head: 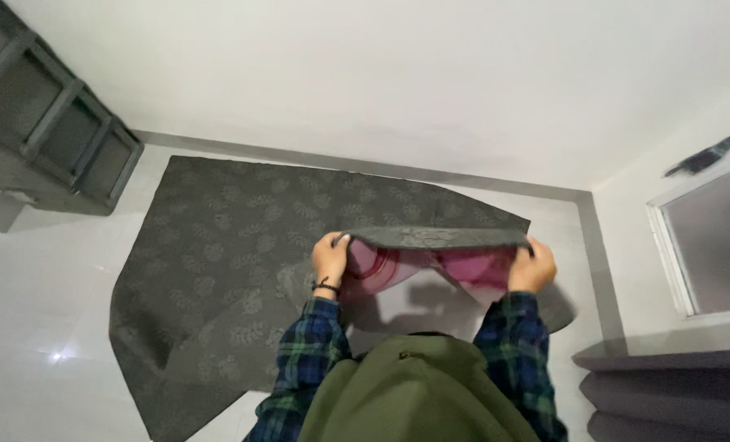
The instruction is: The person vacuums a dark gray patterned rug using a yellow canister vacuum cleaner. After vacuuming, the person folds the rug and places it on the floor. The person then unfolds a pink and purple patterned rug and spreads it out on the floor.
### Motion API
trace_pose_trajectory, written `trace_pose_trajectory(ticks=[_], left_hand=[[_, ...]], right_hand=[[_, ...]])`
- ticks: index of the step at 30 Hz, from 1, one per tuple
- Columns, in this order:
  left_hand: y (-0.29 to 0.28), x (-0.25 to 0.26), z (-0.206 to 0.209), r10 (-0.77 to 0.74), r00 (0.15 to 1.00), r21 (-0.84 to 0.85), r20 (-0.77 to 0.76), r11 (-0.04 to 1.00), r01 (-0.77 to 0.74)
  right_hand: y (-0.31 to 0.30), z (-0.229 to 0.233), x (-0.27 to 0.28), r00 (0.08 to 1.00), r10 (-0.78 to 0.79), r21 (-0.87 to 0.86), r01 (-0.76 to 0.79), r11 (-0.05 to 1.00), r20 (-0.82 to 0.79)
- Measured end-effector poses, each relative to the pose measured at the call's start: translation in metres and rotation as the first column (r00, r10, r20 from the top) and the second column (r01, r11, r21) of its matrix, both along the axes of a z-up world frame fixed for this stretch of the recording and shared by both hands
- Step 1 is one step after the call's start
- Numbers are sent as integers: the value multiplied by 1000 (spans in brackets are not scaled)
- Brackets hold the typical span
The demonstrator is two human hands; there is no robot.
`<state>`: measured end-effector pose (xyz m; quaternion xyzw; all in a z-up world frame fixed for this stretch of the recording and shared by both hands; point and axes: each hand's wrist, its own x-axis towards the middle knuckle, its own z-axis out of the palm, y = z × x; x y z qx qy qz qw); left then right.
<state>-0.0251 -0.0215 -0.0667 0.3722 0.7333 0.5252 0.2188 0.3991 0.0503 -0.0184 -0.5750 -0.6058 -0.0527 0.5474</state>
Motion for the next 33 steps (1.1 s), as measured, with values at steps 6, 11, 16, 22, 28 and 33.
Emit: trace_pose_trajectory(ticks=[6, 11, 16, 22, 28, 33], left_hand=[[-19, 36, 45, -119, 941, -206, -317, 977, 54], [-5, 119, 86, -383, 858, 46, -342, 905, 422], [13, 111, 74, -201, 930, 151, -309, 955, 256], [27, 101, 89, -71, 977, 57, -202, 995, 84], [35, 74, 91, -91, 970, -76, -225, 994, 75], [23, 77, 122, -211, 867, 107, -451, 952, 288]], right_hand=[[17, 80, -49, 962, 264, -294, -236, 926, 61], [5, 94, -119, 788, 541, -464, -377, 801, 293], [-10, 95, -141, 784, 587, -462, -452, 763, 203], [-1, 37, -96, 851, 464, -624, -228, 748, 245], [9, 9, -53, 912, 361, -265, -305, 915, 197], [14, 78, -67, 919, 375, -253, -336, 907, 123]])
